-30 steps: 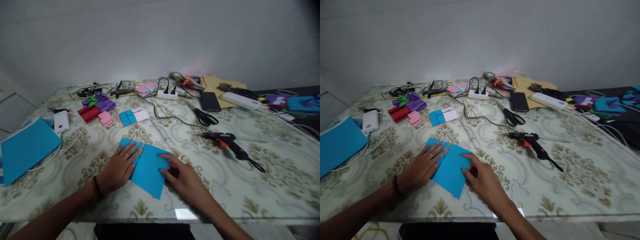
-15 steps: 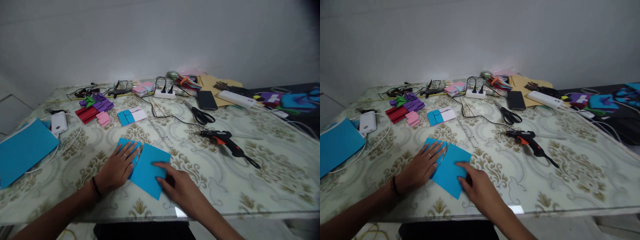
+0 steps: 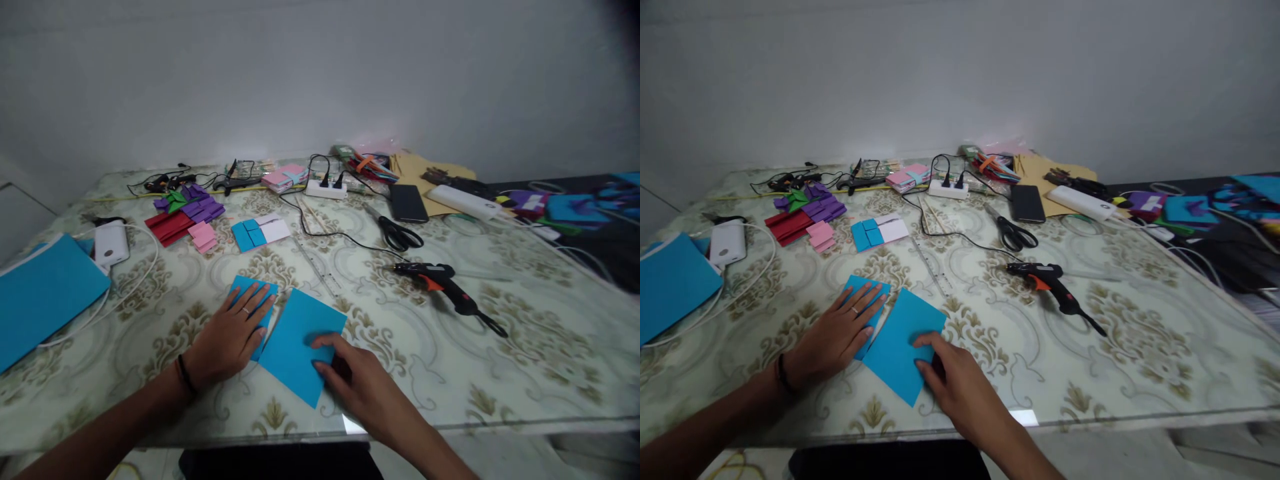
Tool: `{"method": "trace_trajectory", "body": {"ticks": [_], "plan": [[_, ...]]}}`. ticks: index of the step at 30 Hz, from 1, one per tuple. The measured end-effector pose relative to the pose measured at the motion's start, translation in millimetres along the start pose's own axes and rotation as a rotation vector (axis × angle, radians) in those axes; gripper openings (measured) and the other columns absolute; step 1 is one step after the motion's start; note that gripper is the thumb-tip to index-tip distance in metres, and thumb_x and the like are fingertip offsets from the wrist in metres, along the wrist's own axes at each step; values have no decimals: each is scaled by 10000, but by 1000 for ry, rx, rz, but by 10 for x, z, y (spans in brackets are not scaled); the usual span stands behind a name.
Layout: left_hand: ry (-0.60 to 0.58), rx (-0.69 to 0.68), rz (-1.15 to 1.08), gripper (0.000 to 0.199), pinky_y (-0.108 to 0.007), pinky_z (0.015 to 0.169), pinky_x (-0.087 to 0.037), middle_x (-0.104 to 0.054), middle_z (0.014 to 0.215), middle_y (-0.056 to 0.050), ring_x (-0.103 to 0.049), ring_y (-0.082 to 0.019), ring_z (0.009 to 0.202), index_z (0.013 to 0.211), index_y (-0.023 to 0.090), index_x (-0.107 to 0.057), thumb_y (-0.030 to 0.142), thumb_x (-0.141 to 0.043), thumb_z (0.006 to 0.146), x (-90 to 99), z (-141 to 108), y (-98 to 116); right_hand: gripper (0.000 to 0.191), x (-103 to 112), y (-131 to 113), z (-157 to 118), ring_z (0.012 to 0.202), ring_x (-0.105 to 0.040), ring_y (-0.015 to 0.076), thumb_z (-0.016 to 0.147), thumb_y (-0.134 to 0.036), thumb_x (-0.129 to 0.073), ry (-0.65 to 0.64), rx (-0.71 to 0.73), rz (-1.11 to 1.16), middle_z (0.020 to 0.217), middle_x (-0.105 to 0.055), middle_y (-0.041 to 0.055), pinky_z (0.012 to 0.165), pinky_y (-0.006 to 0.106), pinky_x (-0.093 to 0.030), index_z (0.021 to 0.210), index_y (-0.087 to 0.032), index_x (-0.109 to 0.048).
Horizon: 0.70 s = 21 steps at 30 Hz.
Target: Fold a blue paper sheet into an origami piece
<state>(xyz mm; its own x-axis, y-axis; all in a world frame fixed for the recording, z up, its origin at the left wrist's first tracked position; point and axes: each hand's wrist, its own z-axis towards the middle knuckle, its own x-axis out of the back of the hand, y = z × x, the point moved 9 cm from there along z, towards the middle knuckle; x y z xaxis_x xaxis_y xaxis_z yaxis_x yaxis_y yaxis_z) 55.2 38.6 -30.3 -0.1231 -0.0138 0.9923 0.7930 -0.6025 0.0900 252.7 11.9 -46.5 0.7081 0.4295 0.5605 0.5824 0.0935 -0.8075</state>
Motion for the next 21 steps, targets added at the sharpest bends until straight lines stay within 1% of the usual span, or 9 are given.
{"method": "trace_trajectory", "body": {"ticks": [5, 7, 8, 11, 14, 18, 21], "plan": [[13, -7, -15, 573, -536, 1349, -204, -349, 1755, -83, -286, -290, 1645, 1675, 190, -373, 322, -393, 1118, 11, 1, 14, 315, 30, 63, -65, 676, -563, 166, 1018, -412, -518, -22, -20, 16, 736, -607, -11, 671, 269, -397, 1235, -227, -652], [16, -8, -10, 575, -532, 1350, -202, -342, 1759, -77, -280, -290, 1647, 1679, 195, -366, 333, -394, 1122, 6, -1, 17, 338, 50, 102, -102, 668, -549, 165, 1012, -446, -521, -40, -36, 30, 711, -570, -18, 656, 265, -392, 1228, -223, -655], [15, -9, -6, 576, -531, 1349, -200, -333, 1763, -71, -274, -291, 1649, 1681, 203, -363, 343, -396, 1123, -2, -2, 18, 356, 65, 118, -120, 684, -551, 164, 1008, -472, -530, -47, -37, 43, 731, -576, -14, 661, 264, -396, 1230, -224, -656], [10, -11, -7, 587, -540, 1344, -204, -299, 1776, -55, -264, -304, 1652, 1683, 238, -361, 399, -424, 1122, -29, -3, 11, 411, 148, 196, -160, 715, -555, 169, 995, -542, -540, -34, -67, 46, 768, -584, -2, 672, 266, -409, 1231, -230, -667], [14, -2, -40, 633, -545, 1340, -219, -301, 1775, -74, -276, -315, 1648, 1688, 256, -349, 457, -476, 1102, -26, -27, -3, 456, 238, 257, -151, 686, -524, 168, 972, -574, -548, -34, -86, 38, 734, -552, -8, 652, 271, -401, 1217, -214, -681], [18, 12, -88, 762, -556, 1339, -231, -258, 1787, -111, -270, -342, 1647, 1713, 258, -279, 514, -562, 1054, 16, -175, 13, 524, 420, 296, -81, 670, -502, 168, 954, -620, -543, 36, -89, 29, 716, -525, -14, 648, 280, -399, 1226, -195, -684], [22, 13, -83, 981, -648, 1315, -227, -200, 1797, -149, -239, -440, 1638, 1723, 263, -247, 719, -632, 945, 32, -340, 24, 516, 504, 310, -30, 660, -500, 167, 948, -618, -556, 64, -89, 21, 701, -531, -15, 646, 283, -399, 1207, -193, -695]]}}
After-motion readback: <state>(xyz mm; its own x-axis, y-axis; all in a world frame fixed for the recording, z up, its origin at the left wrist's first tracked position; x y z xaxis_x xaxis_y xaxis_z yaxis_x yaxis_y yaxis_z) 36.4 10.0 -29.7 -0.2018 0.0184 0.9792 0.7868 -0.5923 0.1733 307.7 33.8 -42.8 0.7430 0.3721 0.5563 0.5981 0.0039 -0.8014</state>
